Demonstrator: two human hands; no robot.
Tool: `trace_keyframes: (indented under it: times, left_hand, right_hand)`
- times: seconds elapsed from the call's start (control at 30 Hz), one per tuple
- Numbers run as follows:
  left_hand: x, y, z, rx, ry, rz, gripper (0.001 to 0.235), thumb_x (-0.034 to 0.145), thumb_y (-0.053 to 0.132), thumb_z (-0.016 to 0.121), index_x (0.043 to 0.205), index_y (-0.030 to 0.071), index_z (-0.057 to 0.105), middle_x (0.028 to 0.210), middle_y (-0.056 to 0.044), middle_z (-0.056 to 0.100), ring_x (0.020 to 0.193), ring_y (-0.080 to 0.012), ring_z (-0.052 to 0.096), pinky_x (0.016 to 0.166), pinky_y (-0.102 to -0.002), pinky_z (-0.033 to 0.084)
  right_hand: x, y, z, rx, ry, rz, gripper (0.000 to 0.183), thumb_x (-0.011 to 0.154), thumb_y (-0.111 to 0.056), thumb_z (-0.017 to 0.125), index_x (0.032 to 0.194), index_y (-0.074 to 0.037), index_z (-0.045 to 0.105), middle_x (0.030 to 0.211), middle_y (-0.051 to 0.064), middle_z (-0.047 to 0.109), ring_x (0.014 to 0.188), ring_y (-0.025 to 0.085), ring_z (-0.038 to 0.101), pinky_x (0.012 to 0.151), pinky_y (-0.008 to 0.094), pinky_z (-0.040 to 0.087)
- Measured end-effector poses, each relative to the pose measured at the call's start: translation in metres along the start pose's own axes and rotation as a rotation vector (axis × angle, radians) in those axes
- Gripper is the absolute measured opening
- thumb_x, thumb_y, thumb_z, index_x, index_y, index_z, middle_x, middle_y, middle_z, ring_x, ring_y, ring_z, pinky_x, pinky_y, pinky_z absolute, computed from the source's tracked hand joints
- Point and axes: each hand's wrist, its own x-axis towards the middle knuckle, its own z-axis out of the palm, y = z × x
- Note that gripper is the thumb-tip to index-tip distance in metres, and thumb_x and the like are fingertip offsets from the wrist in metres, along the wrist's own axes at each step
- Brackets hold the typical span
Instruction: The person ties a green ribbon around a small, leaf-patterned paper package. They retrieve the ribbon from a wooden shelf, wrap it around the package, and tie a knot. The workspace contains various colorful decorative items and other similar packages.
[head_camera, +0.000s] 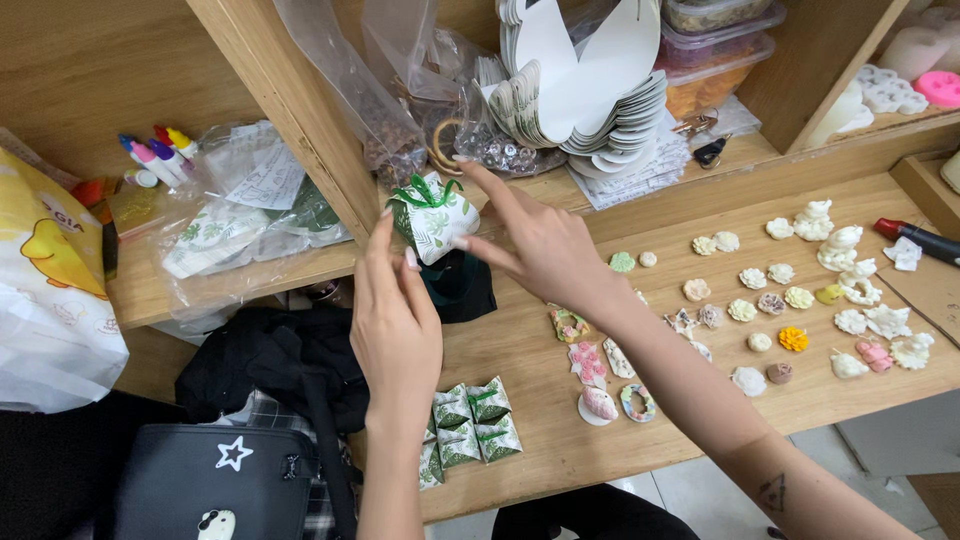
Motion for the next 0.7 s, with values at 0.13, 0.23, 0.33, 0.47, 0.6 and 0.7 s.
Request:
trace_keyframes:
  times: [0.13, 0.23, 0.33, 0.47, 0.6, 0.7]
  left_hand:
    - [0.031, -0.006, 0.001, 0.135, -0.080, 0.179, 0.035, 0.103, 0.010, 0.058, 0.139, 0.007, 0.055, 0.109, -0.015, 0.057, 0.096, -0.0354, 0.066, 0.075, -0.046, 0.054]
    - [0.048, -0.008, 0.002, 0.128, -0.157, 0.169, 0.030, 0.100, 0.013, 0.063, 0.127, 0.005, 0.056, 0.109, -0.015, 0.054, 0.095, -0.0361, 0.066, 0.073, -0.047, 0.054]
    - [0.055, -0.010, 0.003, 0.108, -0.235, 0.112, 0.025, 0.096, 0.015, 0.066, 0.117, 0.004, 0.056, 0.110, -0.015, 0.053, 0.093, -0.0364, 0.065, 0.071, -0.048, 0.053]
    - [0.061, -0.014, 0.005, 0.111, -0.291, 0.127, 0.020, 0.099, 0.018, 0.068, 0.106, 0.003, 0.056, 0.110, -0.014, 0.051, 0.094, -0.0357, 0.066, 0.073, -0.047, 0.053]
    - [0.067, -0.018, -0.003, 0.101, -0.292, 0.179, 0.021, 0.093, 0.018, 0.071, 0.094, 0.002, 0.059, 0.108, -0.015, 0.050, 0.095, -0.0350, 0.066, 0.073, -0.048, 0.053]
    - [0.072, -0.019, -0.013, 0.069, -0.403, 0.098, 0.019, 0.090, 0.017, 0.071, 0.087, 0.001, 0.062, 0.112, -0.014, 0.050, 0.091, -0.0325, 0.066, 0.073, -0.046, 0.054]
  right_hand:
    - [0.016, 0.012, -0.012, 0.022, -0.023, -0.099, 0.051, 0.104, -0.015, 0.058, 0.154, -0.018, 0.045, 0.114, 0.009, 0.074, 0.076, 0.033, 0.071, 0.057, 0.043, 0.055]
    - [0.035, 0.015, -0.013, -0.150, -0.121, -0.174, 0.043, 0.097, -0.015, 0.064, 0.139, -0.020, 0.059, 0.094, 0.009, 0.069, 0.066, 0.031, 0.069, 0.052, 0.043, 0.053]
    - [0.048, 0.021, -0.014, -0.070, -0.083, -0.298, 0.035, 0.090, -0.013, 0.069, 0.125, -0.010, 0.068, 0.091, 0.009, 0.065, 0.068, 0.030, 0.068, 0.055, 0.042, 0.054]
    - [0.062, 0.028, -0.012, -0.093, -0.075, -0.376, 0.016, 0.091, -0.017, 0.075, 0.102, -0.007, 0.070, 0.093, 0.007, 0.066, 0.072, 0.029, 0.070, 0.061, 0.041, 0.055]
    - [0.068, 0.034, -0.015, -0.038, -0.088, -0.345, 0.015, 0.090, -0.014, 0.076, 0.098, -0.003, 0.070, 0.095, 0.009, 0.069, 0.073, 0.029, 0.070, 0.062, 0.041, 0.056]
    - [0.076, 0.038, -0.022, -0.031, -0.105, -0.325, 0.015, 0.089, -0.012, 0.077, 0.098, -0.001, 0.071, 0.091, 0.010, 0.071, 0.074, 0.031, 0.070, 0.062, 0.042, 0.056]
